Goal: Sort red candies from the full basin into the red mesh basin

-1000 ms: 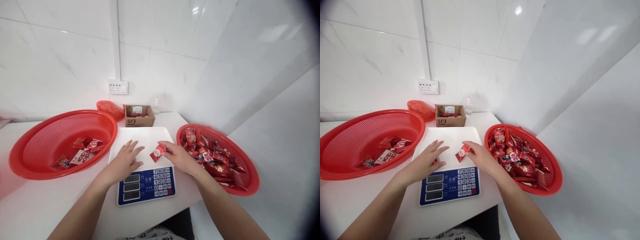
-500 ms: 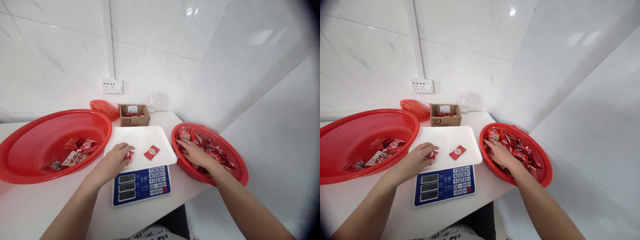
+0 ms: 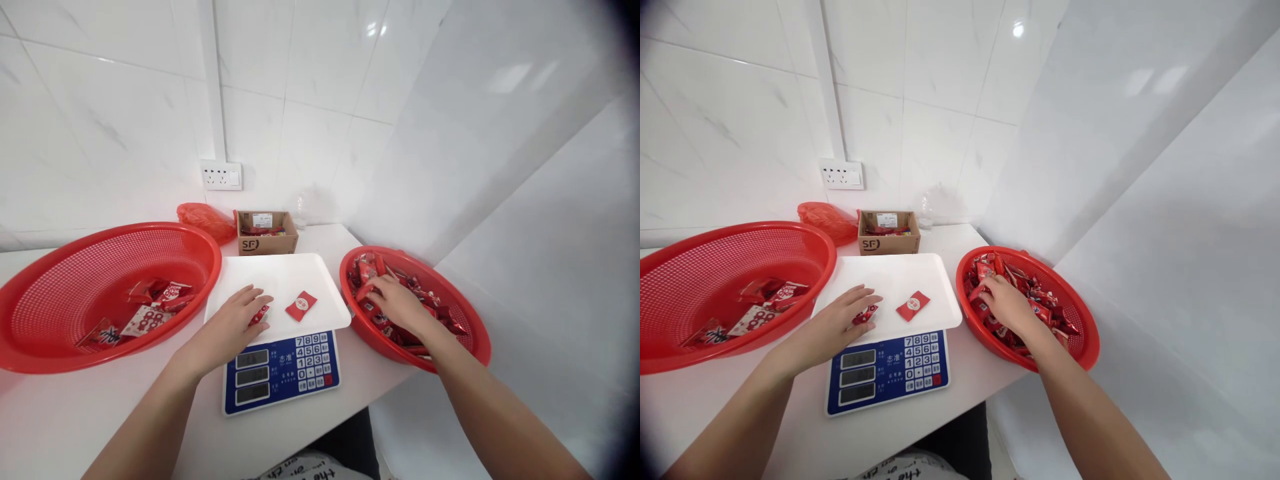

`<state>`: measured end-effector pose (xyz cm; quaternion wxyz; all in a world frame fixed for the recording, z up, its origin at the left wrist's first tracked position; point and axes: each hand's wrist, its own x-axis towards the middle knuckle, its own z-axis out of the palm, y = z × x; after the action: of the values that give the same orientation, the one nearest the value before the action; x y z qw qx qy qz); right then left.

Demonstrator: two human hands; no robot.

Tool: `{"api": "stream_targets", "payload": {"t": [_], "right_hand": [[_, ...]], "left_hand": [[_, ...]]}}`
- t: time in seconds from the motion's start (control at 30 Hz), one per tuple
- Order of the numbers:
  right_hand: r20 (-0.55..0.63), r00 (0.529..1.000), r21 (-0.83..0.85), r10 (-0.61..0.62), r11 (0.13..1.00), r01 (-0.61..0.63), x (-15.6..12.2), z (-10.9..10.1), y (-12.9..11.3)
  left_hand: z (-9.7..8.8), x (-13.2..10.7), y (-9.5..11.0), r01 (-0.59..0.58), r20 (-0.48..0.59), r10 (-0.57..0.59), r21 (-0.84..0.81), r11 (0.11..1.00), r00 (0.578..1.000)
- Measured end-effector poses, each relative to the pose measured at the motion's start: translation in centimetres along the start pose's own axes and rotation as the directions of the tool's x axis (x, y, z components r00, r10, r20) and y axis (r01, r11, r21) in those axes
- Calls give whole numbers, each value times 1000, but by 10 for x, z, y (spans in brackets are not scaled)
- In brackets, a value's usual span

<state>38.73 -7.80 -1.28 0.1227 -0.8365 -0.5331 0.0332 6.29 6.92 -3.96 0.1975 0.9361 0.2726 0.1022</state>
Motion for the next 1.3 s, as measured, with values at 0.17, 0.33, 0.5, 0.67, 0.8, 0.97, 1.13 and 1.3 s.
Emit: {"api": "stream_targets", "payload": {"t": [0.17, 0.33, 0.5, 0.67, 0.8, 0.97, 1.13, 1.3], "right_hand": [[-176, 984, 99, 36, 995, -19, -9, -13, -15], [-167, 986, 201, -9, 979, 43, -15, -8, -43], [-23, 987, 249, -160, 955, 160, -18, 0, -64], [70, 956, 258, -286, 931, 259, -17, 16, -79], [125, 924, 265, -362, 909, 320, -11, 31, -94], [172, 857, 281, -486, 858, 430, -11, 41, -116], [139, 887, 210, -440, 888, 408, -5, 24, -101], [8, 993, 16, -122, 992, 121, 22, 7, -34]], "left_hand": [[2, -1, -1, -14, -4, 14, 6, 1000, 1000], [2, -2, 1, -47, -38, 46, -8, 999, 998], [-1, -2, 4, -39, 4, 39, 20, 999, 999], [-1, 0, 1, -4, -63, 9, 78, 997, 998], [-1, 3, -3, 37, -139, -21, 115, 993, 990], [-1, 2, -3, 16, -116, -4, 100, 995, 993], [-2, -1, 2, -33, -2, 33, 20, 999, 999], [-4, 0, 4, -34, 9, 34, -5, 999, 999]]}}
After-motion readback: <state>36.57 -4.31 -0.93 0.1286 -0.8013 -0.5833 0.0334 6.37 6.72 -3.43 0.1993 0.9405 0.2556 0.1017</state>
